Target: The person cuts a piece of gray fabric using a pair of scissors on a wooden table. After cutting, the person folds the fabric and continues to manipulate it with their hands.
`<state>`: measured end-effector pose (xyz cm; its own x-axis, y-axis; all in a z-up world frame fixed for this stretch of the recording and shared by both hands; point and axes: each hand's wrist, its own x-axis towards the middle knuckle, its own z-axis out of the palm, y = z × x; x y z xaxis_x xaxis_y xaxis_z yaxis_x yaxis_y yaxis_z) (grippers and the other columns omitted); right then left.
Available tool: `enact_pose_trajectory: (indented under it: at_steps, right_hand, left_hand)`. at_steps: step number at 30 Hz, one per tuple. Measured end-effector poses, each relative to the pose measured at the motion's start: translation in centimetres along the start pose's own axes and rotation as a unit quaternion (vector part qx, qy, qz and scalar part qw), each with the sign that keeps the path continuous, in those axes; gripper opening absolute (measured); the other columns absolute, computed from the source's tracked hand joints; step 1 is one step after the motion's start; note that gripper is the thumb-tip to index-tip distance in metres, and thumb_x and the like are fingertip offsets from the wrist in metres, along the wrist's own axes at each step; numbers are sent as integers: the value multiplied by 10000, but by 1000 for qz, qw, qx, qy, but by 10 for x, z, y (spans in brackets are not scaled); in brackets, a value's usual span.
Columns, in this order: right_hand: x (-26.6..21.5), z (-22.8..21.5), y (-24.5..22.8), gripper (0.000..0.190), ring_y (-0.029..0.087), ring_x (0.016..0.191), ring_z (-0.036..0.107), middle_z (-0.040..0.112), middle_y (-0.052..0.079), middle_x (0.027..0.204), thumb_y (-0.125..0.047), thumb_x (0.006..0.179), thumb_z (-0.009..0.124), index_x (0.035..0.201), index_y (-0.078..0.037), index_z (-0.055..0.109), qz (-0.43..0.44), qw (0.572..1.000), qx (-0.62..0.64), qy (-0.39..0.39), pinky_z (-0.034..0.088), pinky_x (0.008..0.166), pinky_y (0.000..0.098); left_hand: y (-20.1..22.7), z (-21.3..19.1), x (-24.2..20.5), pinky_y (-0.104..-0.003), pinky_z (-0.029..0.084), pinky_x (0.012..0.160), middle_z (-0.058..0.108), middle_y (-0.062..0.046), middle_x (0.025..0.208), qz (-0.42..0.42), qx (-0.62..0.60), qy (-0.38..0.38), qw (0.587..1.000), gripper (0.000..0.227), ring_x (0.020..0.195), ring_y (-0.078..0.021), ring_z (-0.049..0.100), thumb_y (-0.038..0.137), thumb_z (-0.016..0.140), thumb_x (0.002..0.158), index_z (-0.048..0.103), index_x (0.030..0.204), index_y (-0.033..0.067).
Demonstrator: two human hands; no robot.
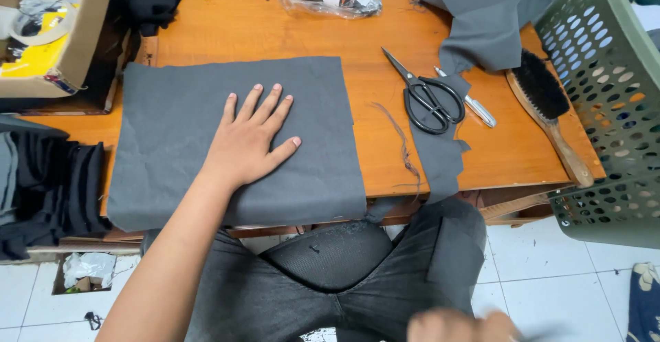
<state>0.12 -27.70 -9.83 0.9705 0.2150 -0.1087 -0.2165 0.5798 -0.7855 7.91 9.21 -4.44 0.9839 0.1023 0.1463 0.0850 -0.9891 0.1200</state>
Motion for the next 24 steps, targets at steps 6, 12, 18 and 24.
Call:
enact_pose_trajectory:
  at_steps: [6,12,18,24]
  right_hand:
    - [72,-34,105,431,92,332,219,317,48,480,-435,903,277,650,-91,338,210,948,-219,-91,168,271,212]
    - [86,-43,135,414,68,448,240,241,-24,556,-454,899,316,650,-126,354,305,902,-278,-129,150,368,202]
    - [90,-37,137,435,49,410,219,278,-16,541,-468,885,341,712,-85,453,338,889,-296,-85,138,350,179]
    - [88,-32,123,514,74,391,249,329,30,525,-506,870,267,726,-52,460,314,898,-285,-121,166,323,194]
  left_hand:
    - [3,-6,-4,-478,122,1020,253,-172,1374,28,-38,86,995,675,1260,-329,221,542,364,817,331,1314,87]
    - [64,-32,-39,-344,348,615,551,-81,792,24,-76,431,899,143,691,-258,499,141,540,828,570,914,30]
    - [158,41,-97,-237,340,526,444,-18,468,-352,-742,108,560,243,453,-99,403,179,601,791,494,592,90]
    - [161,56,-72,-248,502,588,565,-119,654,-407,-835,150,339,232,687,-168,605,170,642,755,456,705,39]
